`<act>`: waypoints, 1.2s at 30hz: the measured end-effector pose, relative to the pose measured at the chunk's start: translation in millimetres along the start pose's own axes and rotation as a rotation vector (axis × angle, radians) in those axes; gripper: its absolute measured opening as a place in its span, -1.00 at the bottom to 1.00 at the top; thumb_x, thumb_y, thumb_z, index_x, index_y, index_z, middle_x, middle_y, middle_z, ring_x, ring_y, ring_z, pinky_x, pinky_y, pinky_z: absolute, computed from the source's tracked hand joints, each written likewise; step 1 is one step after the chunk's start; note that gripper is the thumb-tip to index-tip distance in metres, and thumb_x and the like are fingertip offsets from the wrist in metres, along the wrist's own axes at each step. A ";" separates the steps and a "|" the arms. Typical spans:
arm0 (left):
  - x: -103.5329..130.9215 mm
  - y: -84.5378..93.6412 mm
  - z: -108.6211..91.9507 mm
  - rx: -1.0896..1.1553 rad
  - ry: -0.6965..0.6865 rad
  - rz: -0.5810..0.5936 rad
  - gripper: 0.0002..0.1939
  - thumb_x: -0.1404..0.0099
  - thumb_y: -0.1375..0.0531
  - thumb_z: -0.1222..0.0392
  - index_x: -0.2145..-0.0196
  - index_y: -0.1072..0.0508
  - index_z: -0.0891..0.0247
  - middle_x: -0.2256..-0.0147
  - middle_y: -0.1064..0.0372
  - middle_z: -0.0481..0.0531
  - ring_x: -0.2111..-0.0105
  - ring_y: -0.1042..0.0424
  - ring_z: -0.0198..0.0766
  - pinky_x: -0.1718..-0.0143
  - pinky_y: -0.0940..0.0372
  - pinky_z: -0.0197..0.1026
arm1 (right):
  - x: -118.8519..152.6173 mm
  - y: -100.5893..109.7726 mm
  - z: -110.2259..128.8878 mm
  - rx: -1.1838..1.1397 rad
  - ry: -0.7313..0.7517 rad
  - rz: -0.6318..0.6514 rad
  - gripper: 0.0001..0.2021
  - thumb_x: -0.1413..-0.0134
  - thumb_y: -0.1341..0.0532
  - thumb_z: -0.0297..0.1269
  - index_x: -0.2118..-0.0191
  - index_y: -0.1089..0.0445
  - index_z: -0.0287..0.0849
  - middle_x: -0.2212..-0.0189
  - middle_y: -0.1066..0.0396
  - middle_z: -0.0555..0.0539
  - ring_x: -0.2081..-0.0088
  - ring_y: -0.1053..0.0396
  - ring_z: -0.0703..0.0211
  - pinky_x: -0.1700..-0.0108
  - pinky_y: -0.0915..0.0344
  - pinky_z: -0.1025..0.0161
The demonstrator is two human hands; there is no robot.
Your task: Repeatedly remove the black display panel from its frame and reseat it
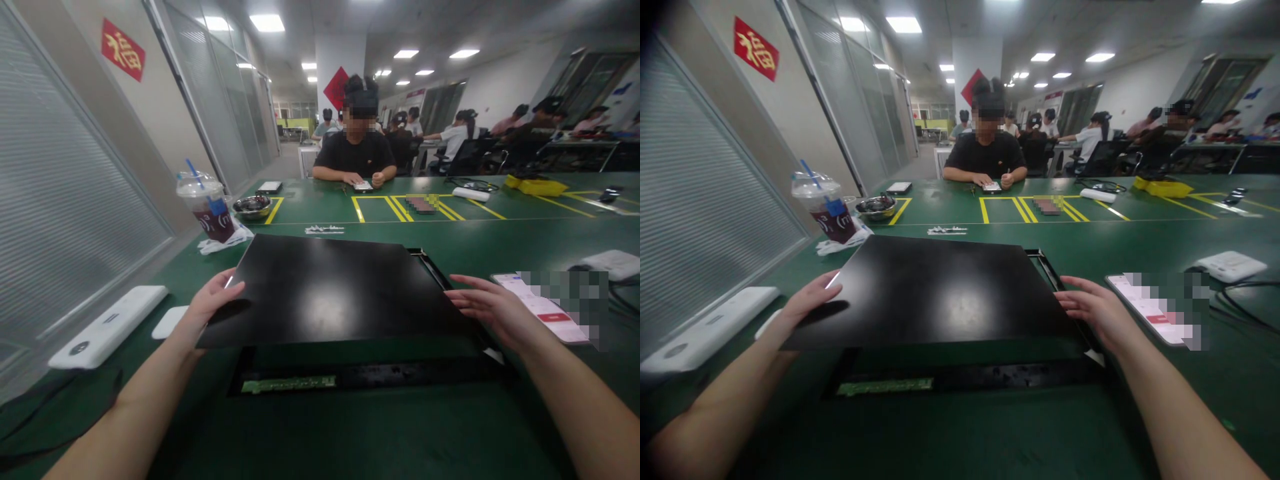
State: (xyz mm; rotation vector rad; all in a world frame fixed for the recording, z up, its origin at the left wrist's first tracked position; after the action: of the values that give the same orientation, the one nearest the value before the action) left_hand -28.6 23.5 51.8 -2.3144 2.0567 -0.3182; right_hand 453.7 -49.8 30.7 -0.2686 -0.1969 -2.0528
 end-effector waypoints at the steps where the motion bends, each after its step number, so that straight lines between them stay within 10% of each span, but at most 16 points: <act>1: 3.4 -2.4 0.5 -0.003 -0.010 0.017 -0.43 0.09 -0.49 0.30 0.08 -0.50 0.26 0.36 -0.63 0.01 0.43 -0.63 -0.11 0.43 -0.52 -0.25 | 0.1 0.3 0.7 0.038 0.005 -0.035 -0.63 0.09 -0.32 -0.51 0.08 -0.50 -0.26 0.37 -0.62 -0.21 0.44 -0.56 0.15 0.47 -0.42 0.35; 13: 15.4 -9.4 -2.1 -0.012 -0.036 0.109 -0.22 0.18 -0.57 0.20 0.01 -0.38 0.19 0.35 -0.62 -0.12 0.40 -0.65 -0.08 0.41 -0.52 -0.25 | -8.8 7.2 -9.3 0.312 0.115 -0.071 -0.59 0.04 -0.31 -0.29 0.01 -0.45 -0.21 0.54 -0.56 -0.10 0.68 -0.23 0.33 0.59 -0.20 0.38; 36: 18.4 -27.2 29.2 -0.037 0.119 0.242 -0.16 0.06 -0.56 0.24 -0.08 -0.22 0.19 0.23 -0.64 0.09 0.34 -0.67 0.00 0.40 -0.55 -0.17 | -20.4 26.4 -4.2 0.756 0.175 -0.221 -0.70 0.05 -0.26 -0.20 0.13 -0.51 -0.08 0.55 -0.55 -0.01 0.60 -0.34 0.12 0.46 -0.21 0.17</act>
State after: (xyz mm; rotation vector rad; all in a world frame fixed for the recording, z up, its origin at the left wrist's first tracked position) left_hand 4.9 5.5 30.0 -2.0798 2.3868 -0.4199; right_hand 486.0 -46.1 21.8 0.4137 -0.8943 -2.0451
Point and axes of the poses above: each hand's wrist, its own x-axis away from the middle knuckle, its own y-axis out of the back of the hand, z = x × y, the point moved 2 cm from there along -x, towards the middle knuckle
